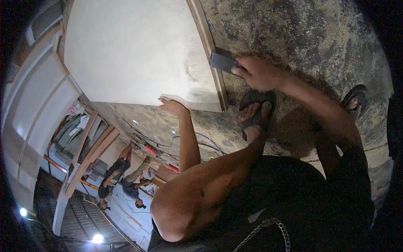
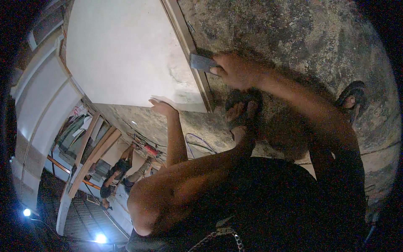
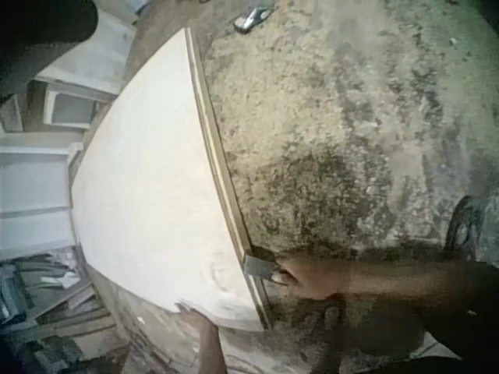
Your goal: The person shaves the edge of a large wooden board using a hand plane, working along the entire length of the side.
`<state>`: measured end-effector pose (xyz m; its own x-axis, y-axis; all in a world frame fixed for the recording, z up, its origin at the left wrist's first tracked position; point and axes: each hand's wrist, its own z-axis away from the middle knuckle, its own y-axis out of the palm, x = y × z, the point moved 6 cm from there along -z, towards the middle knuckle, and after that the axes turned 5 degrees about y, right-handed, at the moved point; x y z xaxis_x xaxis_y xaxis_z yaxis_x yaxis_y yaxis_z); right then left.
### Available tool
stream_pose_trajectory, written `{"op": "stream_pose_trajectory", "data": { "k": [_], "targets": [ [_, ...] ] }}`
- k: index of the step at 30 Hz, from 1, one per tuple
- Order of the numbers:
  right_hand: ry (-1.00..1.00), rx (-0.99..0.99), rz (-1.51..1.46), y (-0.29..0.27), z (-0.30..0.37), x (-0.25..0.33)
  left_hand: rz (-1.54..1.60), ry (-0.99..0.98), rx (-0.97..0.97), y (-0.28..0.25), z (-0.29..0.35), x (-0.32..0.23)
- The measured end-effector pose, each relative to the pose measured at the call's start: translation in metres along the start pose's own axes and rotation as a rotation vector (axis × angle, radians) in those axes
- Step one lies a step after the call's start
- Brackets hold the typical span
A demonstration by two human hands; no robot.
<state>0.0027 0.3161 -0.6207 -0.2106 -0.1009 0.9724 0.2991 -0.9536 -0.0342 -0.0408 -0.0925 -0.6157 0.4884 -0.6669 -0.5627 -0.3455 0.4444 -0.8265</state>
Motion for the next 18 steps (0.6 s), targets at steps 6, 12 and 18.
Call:
{"op": "stream_pose_trajectory", "data": {
  "k": [6, 12, 18],
  "targets": [
    [0.184, -0.042, -0.062, -0.006, 0.017, -0.001, -0.026, 1.360, 0.559, 0.060, 0.110, -0.232],
    [0.128, -0.137, -0.039, 0.005, 0.013, 0.008, -0.526, 2.073, 1.003, 0.104, 0.129, -0.322],
    [0.239, -0.114, -0.088, 0.009, 0.014, 0.008, -0.500, 2.241, 1.205, 0.113, 0.139, -0.333]
  ]
}}
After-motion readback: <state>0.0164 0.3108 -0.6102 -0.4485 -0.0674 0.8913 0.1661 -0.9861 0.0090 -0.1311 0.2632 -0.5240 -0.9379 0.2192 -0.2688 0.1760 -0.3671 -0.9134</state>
